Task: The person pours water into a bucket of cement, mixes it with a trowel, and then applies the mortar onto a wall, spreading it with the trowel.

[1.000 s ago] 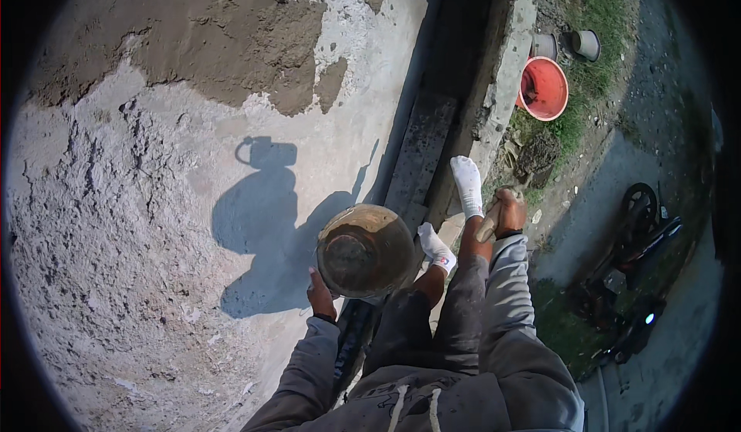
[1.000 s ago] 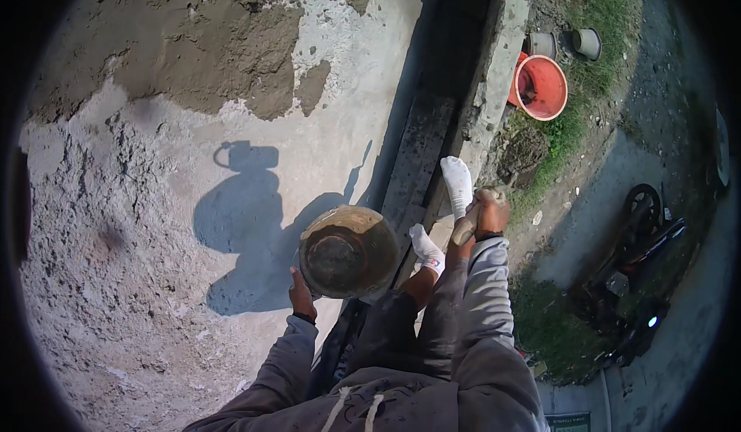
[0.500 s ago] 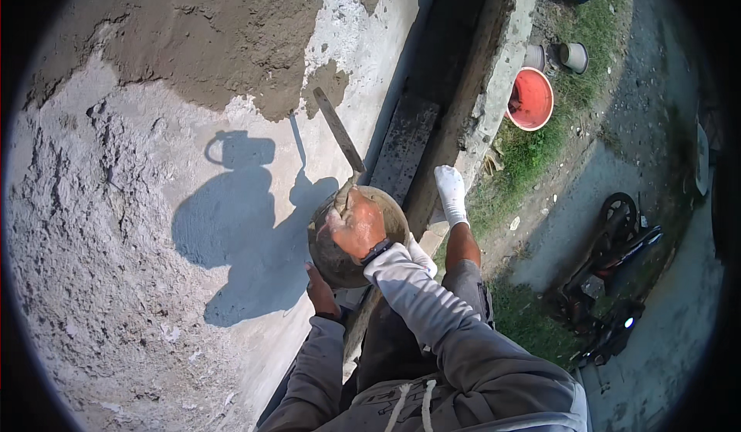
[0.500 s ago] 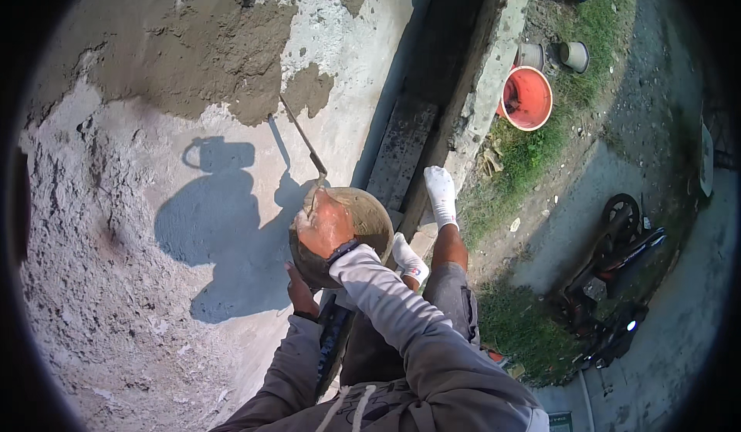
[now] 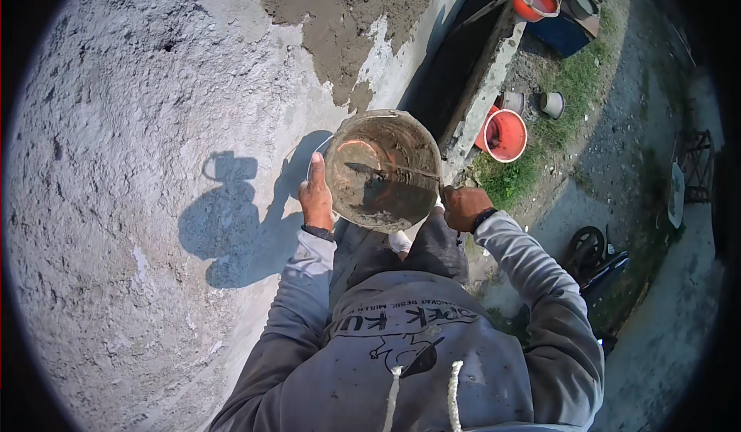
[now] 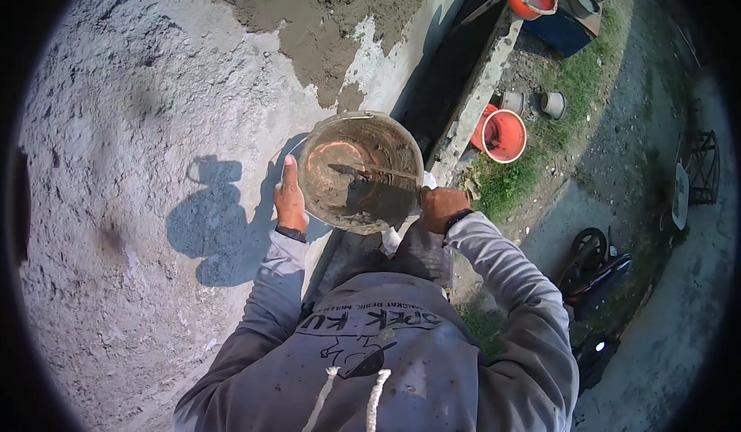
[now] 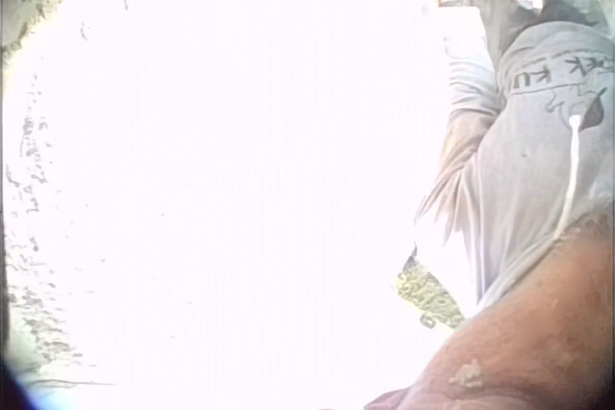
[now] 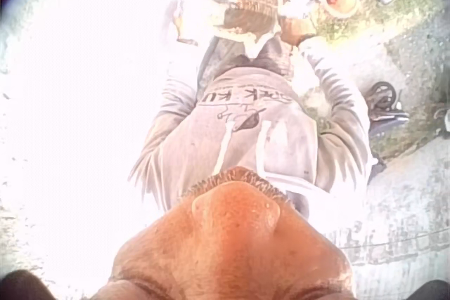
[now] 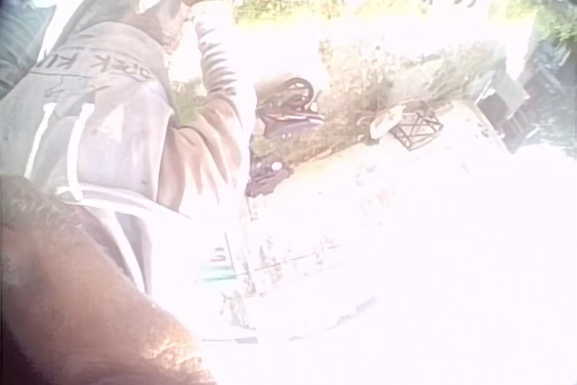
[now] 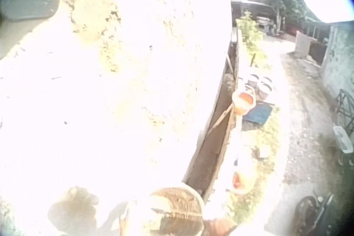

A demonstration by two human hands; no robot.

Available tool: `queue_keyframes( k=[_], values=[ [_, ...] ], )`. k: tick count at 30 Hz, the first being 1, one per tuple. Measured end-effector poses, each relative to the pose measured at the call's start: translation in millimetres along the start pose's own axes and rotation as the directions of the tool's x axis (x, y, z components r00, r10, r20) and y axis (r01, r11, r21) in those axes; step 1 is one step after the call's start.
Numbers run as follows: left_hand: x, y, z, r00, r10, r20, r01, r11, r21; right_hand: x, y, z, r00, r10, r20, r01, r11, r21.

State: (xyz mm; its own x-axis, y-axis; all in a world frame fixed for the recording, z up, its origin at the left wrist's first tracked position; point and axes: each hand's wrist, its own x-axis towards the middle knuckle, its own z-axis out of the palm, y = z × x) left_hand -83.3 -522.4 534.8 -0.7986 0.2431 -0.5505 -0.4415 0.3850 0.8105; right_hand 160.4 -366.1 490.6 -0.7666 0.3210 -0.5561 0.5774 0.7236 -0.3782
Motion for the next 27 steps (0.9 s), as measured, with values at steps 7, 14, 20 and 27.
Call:
queue_keyframes(
  k=[7, 14, 20, 27],
  values=[
    [-20, 49, 1, 0.874, 0.376, 0.308, -0.433, 0.890, 0.142, 31, -80, -73, 0.992, 0.087, -0.089, -0.089, 0.996, -0.021],
    [-68, 78, 21, 0.568, 0.588, 0.576, -0.774, 0.620, 0.130, -7, -134, -50, 0.982, -0.166, -0.088, 0.142, 0.963, -0.229],
    [-64, 63, 9, 0.494, 0.635, 0.594, -0.866, 0.421, 0.271, -29, -90, 21, 0.986, -0.079, 0.144, 0.112, 0.965, -0.235],
    [-59, 48, 18, 0.223, 0.710, 0.668, -0.953, 0.016, 0.302, -47, -90, -60, 0.938, -0.045, -0.344, -0.081, 0.935, -0.344]
  ],
)
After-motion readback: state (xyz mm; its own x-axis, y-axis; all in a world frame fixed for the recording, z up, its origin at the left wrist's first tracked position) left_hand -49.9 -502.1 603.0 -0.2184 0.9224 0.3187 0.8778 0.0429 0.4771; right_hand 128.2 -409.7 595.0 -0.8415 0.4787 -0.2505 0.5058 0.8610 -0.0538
